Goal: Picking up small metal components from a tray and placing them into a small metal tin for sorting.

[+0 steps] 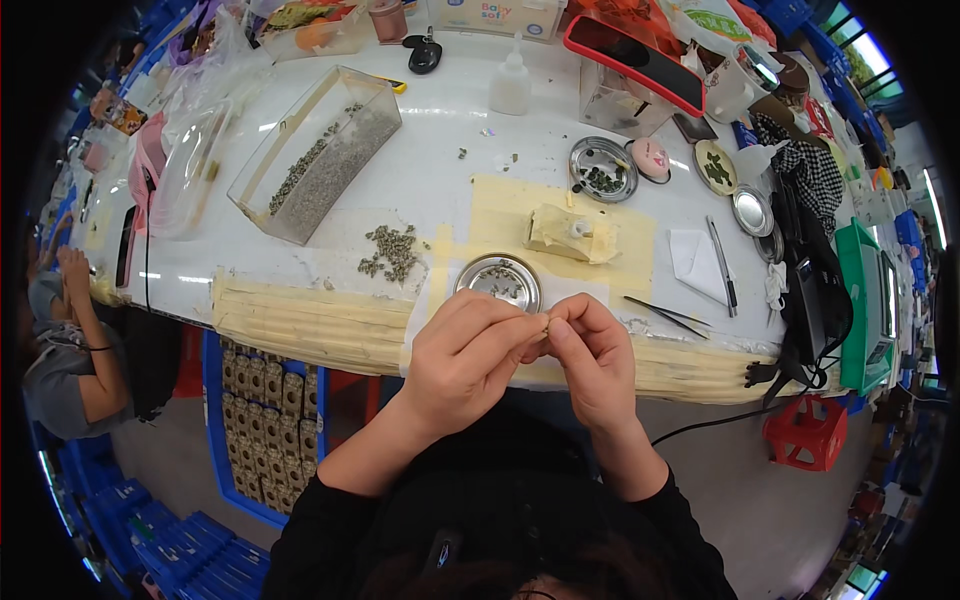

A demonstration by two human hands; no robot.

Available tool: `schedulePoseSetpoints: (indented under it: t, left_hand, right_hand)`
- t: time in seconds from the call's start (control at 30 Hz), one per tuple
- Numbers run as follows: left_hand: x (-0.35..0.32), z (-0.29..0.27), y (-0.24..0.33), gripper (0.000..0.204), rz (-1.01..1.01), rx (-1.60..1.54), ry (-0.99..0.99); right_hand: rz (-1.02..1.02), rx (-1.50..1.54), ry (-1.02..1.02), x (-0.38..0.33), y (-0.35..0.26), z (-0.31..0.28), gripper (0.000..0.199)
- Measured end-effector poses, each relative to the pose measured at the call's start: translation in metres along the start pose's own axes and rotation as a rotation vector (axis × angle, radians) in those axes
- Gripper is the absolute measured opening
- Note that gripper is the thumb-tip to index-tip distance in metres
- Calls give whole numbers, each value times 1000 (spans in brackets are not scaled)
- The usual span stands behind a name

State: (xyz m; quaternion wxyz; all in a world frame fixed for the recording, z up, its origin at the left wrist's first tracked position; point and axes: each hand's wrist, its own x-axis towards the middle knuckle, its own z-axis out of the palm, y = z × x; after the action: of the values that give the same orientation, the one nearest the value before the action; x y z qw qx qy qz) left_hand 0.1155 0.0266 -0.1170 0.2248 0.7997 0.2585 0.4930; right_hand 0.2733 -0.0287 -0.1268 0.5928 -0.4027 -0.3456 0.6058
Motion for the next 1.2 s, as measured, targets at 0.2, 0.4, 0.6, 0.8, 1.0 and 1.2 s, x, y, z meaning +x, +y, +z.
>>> schedulePoseSetpoints:
  t: [0.2, 0.4, 0.6, 0.8, 1.0, 1.2]
  left_hand:
    - [1, -1, 4, 24, 37, 199, -36]
    - [4, -4, 4, 23, -9, 111, -60]
    - [2, -3, 3, 25, -36, 79, -32]
    - [0, -1, 0, 23, -57, 26, -14]
    - [0, 2, -1, 20, -146, -101, 45]
    - [-7, 8, -4, 21, -265, -310, 84]
  right_hand:
    - [-468, -785, 80, -2, 5, -2, 8]
    - [-209, -352, 57, -2, 1, 2, 8]
    - [-82, -167, 14, 1, -2, 3, 8]
    - [-62, -172, -11, 2, -3, 0, 10]
    - [88, 62, -41, 4, -2, -2, 15]
    - [119, 131, -42, 4, 0, -3, 15]
